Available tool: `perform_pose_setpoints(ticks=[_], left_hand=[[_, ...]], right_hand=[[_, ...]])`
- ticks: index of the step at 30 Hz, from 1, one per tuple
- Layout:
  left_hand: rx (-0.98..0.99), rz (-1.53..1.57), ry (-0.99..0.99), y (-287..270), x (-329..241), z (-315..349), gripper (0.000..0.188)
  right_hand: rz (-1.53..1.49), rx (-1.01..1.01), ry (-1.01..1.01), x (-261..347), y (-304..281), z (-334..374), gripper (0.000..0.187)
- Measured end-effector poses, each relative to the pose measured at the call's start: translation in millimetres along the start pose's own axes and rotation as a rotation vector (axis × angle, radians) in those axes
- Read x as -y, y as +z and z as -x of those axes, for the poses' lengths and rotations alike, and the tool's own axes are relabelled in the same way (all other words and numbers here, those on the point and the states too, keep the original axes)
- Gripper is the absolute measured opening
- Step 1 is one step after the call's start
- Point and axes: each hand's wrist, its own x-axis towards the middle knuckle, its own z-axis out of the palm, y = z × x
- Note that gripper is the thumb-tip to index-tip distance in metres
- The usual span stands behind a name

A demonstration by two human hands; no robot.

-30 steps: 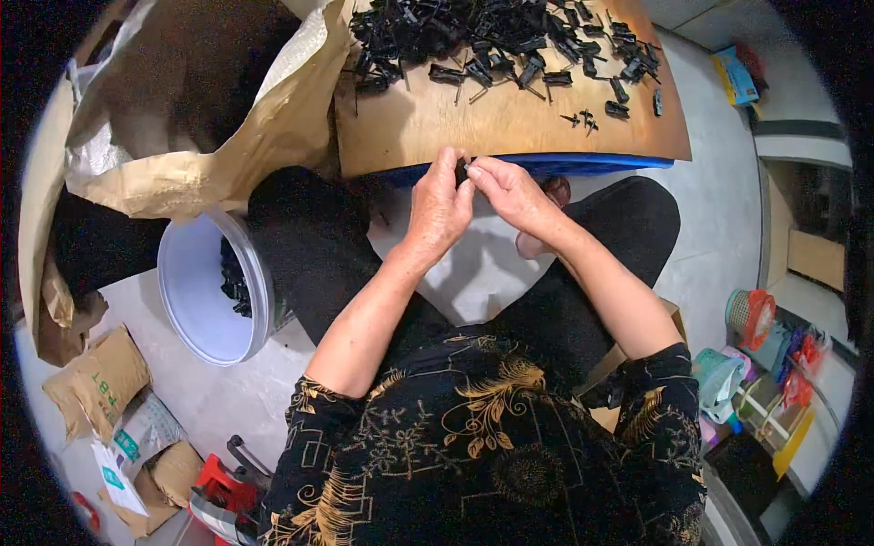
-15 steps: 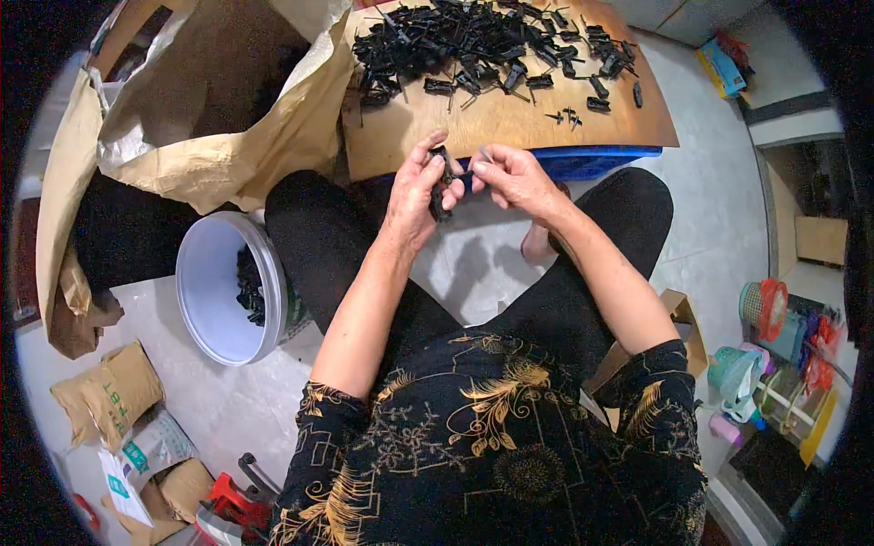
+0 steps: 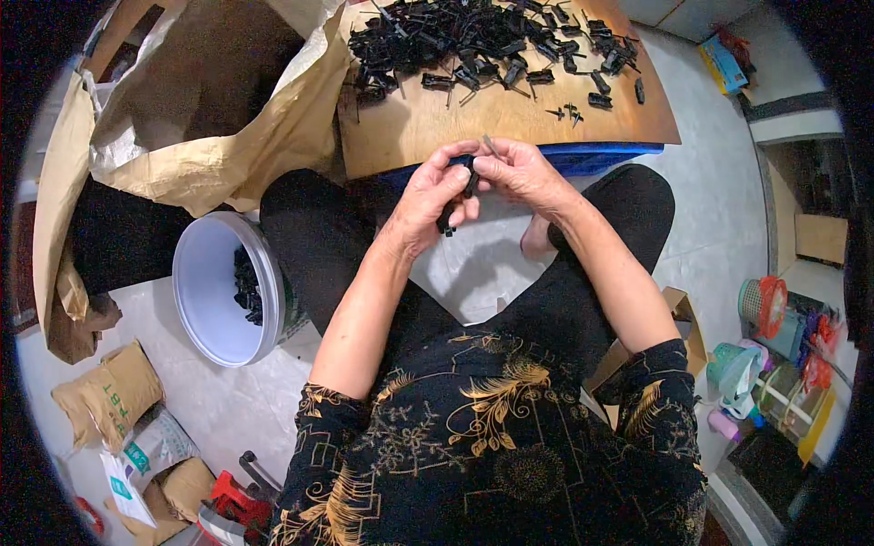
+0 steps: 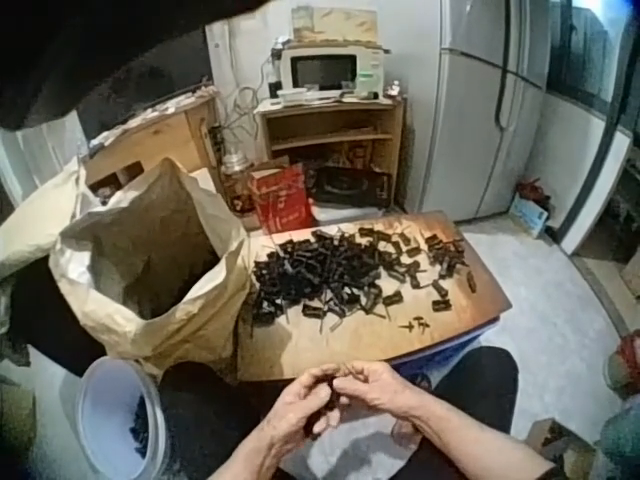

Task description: Assembling small black plastic components by hand at a workstation.

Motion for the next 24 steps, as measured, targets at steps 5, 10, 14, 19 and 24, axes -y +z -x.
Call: perform_pose_setpoints(ticks=[5, 10, 14, 19, 24], left_hand=[[-0.092, -0.402, 0.068, -2, 7, -2, 0.035], [-0.288, -0.558, 0.072, 8, 2, -2, 0.031], [-0.393, -0.478, 0.081, 2, 5, -7, 0.031], [-0.41, -0.501, 0.175, 0, 10, -11, 0.031], [-0.407, -0.538, 0.2, 1, 11, -12, 0.03]], right_hand=[[0.067, -0.06, -0.056, -1, 6, -4, 0.02], [0.077, -0.174, 0.029, 7, 19, -1, 0.024], [-0.033, -0.168, 0.109, -3, 17, -2, 0.027], [-0.038, -0.132, 0.138, 3, 26, -3, 0.032], [-0.072, -0.144, 0.137, 1, 26, -6, 0.032]])
